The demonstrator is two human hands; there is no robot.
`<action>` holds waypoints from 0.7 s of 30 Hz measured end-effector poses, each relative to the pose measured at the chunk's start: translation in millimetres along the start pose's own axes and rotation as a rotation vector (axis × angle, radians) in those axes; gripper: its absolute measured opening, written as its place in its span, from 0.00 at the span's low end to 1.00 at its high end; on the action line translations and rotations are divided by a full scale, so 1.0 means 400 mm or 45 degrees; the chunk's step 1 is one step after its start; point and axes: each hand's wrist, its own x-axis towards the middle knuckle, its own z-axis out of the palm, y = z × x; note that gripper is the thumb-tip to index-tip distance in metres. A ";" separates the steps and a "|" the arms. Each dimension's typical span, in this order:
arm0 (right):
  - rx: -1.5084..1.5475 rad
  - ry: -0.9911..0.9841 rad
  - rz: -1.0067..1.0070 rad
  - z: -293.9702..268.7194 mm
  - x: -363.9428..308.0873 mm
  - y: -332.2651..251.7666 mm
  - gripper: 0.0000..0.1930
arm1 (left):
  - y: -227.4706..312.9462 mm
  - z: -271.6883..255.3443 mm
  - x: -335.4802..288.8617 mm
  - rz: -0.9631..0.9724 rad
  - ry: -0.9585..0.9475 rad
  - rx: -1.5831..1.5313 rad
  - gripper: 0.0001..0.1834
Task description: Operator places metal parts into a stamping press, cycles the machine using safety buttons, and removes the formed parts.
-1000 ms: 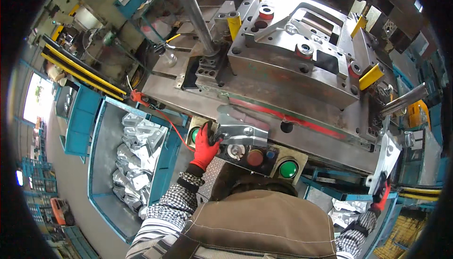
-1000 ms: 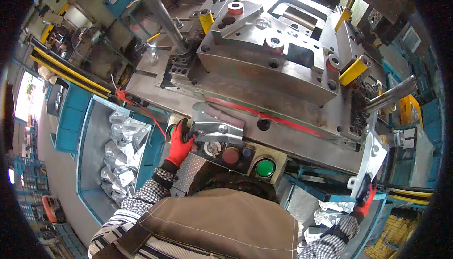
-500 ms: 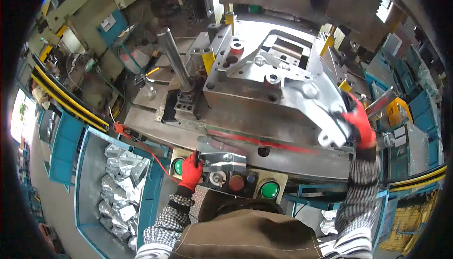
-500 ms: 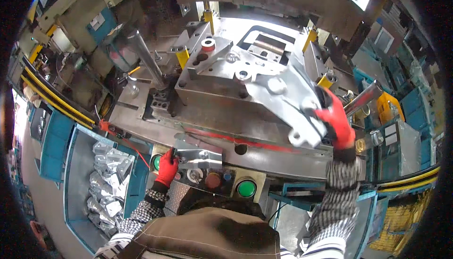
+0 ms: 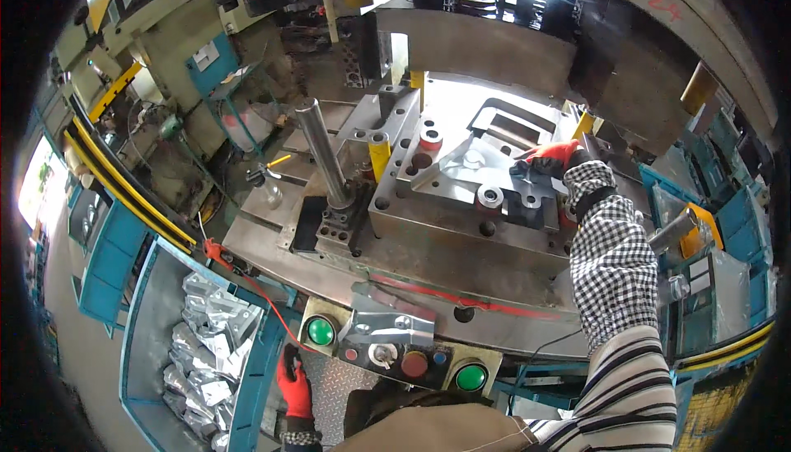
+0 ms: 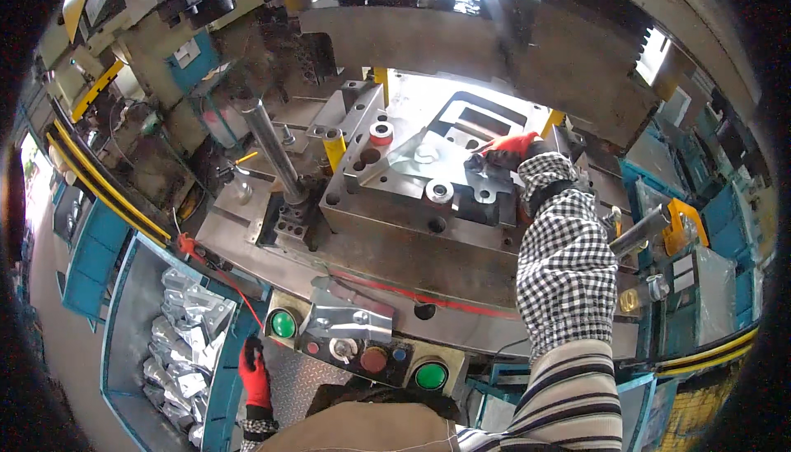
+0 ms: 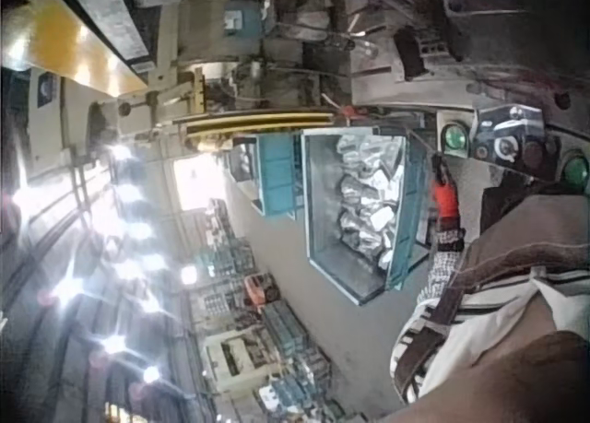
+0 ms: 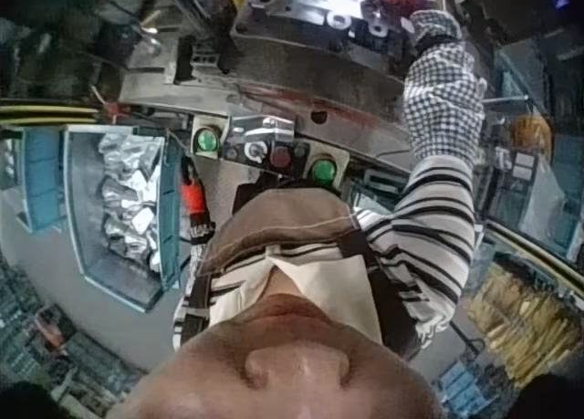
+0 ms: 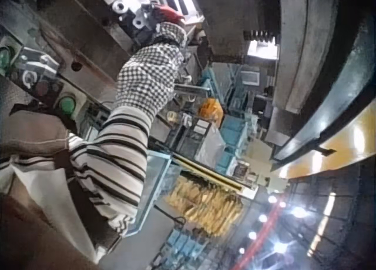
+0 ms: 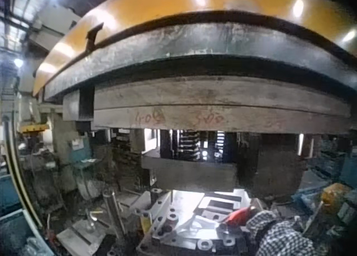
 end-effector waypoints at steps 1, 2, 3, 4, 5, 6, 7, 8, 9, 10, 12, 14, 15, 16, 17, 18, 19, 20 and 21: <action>0.016 -0.015 0.013 0.004 0.019 0.008 0.29 | -0.001 -0.015 -0.001 -0.019 0.013 0.020 0.26; 0.025 -0.021 0.039 0.005 0.034 0.016 0.30 | -0.004 -0.023 0.004 -0.038 0.022 0.035 0.26; 0.022 -0.024 0.052 0.012 0.045 0.015 0.30 | -0.002 -0.038 0.006 -0.055 0.035 0.055 0.26; 0.026 -0.012 0.068 0.016 0.044 0.018 0.31 | -0.008 -0.031 0.018 -0.072 0.039 0.040 0.25; 0.016 0.019 0.077 0.012 0.032 0.021 0.31 | -0.015 -0.021 0.033 -0.073 0.005 0.065 0.25; -0.020 0.083 0.063 0.003 0.010 0.016 0.31 | -0.017 -0.005 0.050 -0.076 -0.034 0.091 0.25; -0.126 0.191 0.013 0.013 -0.017 0.024 0.32 | -0.001 0.029 0.075 -0.066 -0.103 0.154 0.26; -0.321 0.391 -0.265 0.096 -0.009 -0.014 0.32 | 0.018 0.024 0.084 -0.043 -0.116 0.241 0.26; -0.597 0.692 -0.512 0.180 -0.028 -0.064 0.33 | 0.037 0.024 0.095 -0.013 -0.137 0.317 0.27; -0.848 1.041 -0.667 0.261 -0.065 -0.116 0.33 | 0.040 0.034 0.121 0.042 -0.163 0.380 0.28; -0.309 0.884 -0.600 0.401 -0.241 -0.217 0.33 | 0.003 0.044 0.163 0.169 -0.194 0.589 0.32; -0.248 0.375 -0.614 0.522 -0.391 -0.196 0.34 | -0.037 0.015 0.202 0.261 -0.168 0.814 0.37; -0.261 0.130 -0.555 0.572 -0.459 -0.142 0.35 | -0.047 0.015 0.220 0.292 -0.177 0.877 0.40; -0.267 -0.070 -0.440 0.622 -0.526 -0.067 0.36 | -0.051 0.033 0.240 0.290 -0.217 0.846 0.42; -0.253 -0.218 -0.281 0.678 -0.578 0.019 0.36 | -0.069 0.047 0.261 0.180 -0.272 0.776 0.44; -0.228 -0.280 -0.123 0.743 -0.613 0.116 0.37 | -0.088 0.056 0.280 0.064 -0.315 0.711 0.46; -0.185 -0.292 0.014 0.815 -0.627 0.220 0.38 | -0.109 0.055 0.295 -0.057 -0.343 0.659 0.48; -0.119 -0.203 0.119 0.899 -0.640 0.323 0.38 | -0.123 0.067 0.300 -0.427 -0.413 0.419 0.49; -0.041 -0.052 0.154 0.984 -0.631 0.407 0.39 | -0.157 0.048 0.303 -0.587 -0.481 0.268 0.50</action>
